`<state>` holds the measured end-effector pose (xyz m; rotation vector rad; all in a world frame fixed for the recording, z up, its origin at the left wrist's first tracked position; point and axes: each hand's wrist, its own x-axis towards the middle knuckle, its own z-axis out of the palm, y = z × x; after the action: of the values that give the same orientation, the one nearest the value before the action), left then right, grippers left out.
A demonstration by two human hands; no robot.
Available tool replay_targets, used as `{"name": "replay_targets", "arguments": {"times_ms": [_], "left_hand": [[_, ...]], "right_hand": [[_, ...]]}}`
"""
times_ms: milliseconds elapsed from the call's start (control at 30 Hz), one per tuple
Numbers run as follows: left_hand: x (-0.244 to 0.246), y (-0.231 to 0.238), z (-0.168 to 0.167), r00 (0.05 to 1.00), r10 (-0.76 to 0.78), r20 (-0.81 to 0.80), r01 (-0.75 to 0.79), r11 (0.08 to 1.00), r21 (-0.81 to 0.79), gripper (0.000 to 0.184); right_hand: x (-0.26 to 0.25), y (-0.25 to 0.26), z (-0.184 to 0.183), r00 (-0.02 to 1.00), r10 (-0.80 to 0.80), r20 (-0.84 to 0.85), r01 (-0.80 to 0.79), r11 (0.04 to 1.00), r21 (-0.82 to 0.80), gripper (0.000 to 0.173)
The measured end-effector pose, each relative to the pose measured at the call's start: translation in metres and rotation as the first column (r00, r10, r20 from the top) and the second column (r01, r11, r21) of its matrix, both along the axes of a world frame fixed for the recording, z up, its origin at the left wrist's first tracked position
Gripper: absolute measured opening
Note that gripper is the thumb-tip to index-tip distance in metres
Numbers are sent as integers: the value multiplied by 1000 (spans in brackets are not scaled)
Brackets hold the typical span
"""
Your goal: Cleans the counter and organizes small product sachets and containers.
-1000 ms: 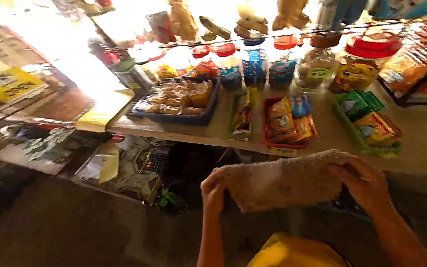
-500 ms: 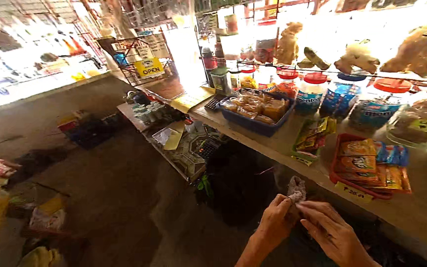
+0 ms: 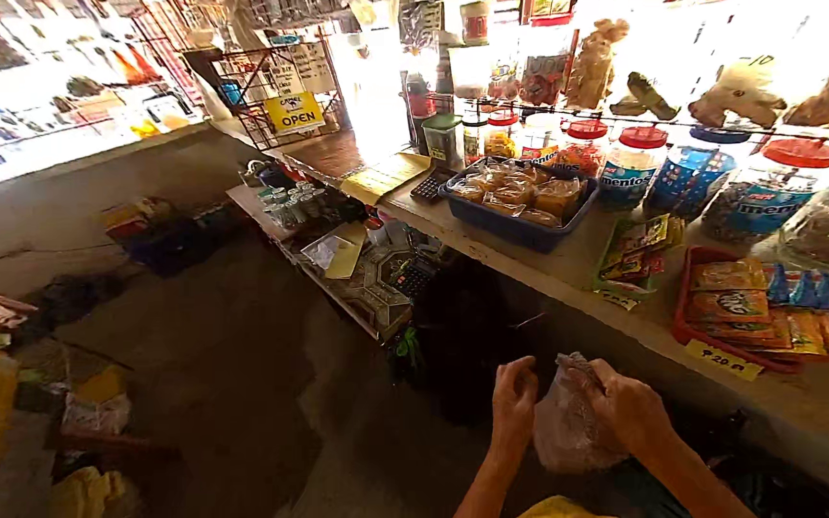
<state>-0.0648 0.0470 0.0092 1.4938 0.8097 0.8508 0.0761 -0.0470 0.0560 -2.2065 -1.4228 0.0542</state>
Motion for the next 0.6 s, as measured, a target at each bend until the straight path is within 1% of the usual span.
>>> {"name": "replay_targets", "arguments": {"times_ms": [33,100,133,167,200,233,267,300,333,367,400,467,533,600], "left_hand": [[-1,-4,-7,999,-19,29,23,990,-136,36],[2,-11,-25,996,-80,51,93,916,-390,43],[5,-13,-35,991,-120,65,136,859,-494,49],[7,-13,-46,982,-156,102,186,783,-594,54],[9,-13,-54,976,-156,149,216,694,-687,56],[12,-15,-56,977,-122,175,213,625,-751,55],[15,-18,-54,978,-71,195,198,596,-778,52],[17,-21,-58,961,-37,275,243,587,-772,49],[18,-22,-69,922,-9,386,317,590,-742,50],[20,-23,-84,888,2,460,365,607,-706,51],[24,-24,-101,865,18,502,391,603,-695,51],[33,-29,-111,847,76,526,401,557,-727,55],[36,-37,-88,830,92,550,430,524,-735,63],[41,-47,-53,843,83,531,408,544,-733,65]], "right_hand": [[-2,2,0,1000,-26,-12,26,1000,-5,44],[-11,5,-4,998,-50,-50,50,999,3,45],[-17,7,-9,997,-44,-63,46,998,31,45],[-25,8,-13,995,-29,-91,34,998,54,43],[-33,8,-16,990,-5,-141,14,998,67,42],[-41,7,-17,980,26,-196,-11,997,76,43],[-47,6,-18,966,64,-251,-41,995,95,45],[-53,4,-16,943,104,-315,-73,991,110,47],[-57,2,-13,911,141,-388,-104,988,115,47],[-60,-1,-9,879,173,-445,-129,984,126,46],[-61,-4,-8,856,195,-479,-141,979,147,45],[-58,-12,-3,818,212,-535,-137,975,176,43],[-50,-24,5,784,218,-581,-116,971,209,41],[-35,-37,13,761,226,-608,-91,965,246,37]]}}
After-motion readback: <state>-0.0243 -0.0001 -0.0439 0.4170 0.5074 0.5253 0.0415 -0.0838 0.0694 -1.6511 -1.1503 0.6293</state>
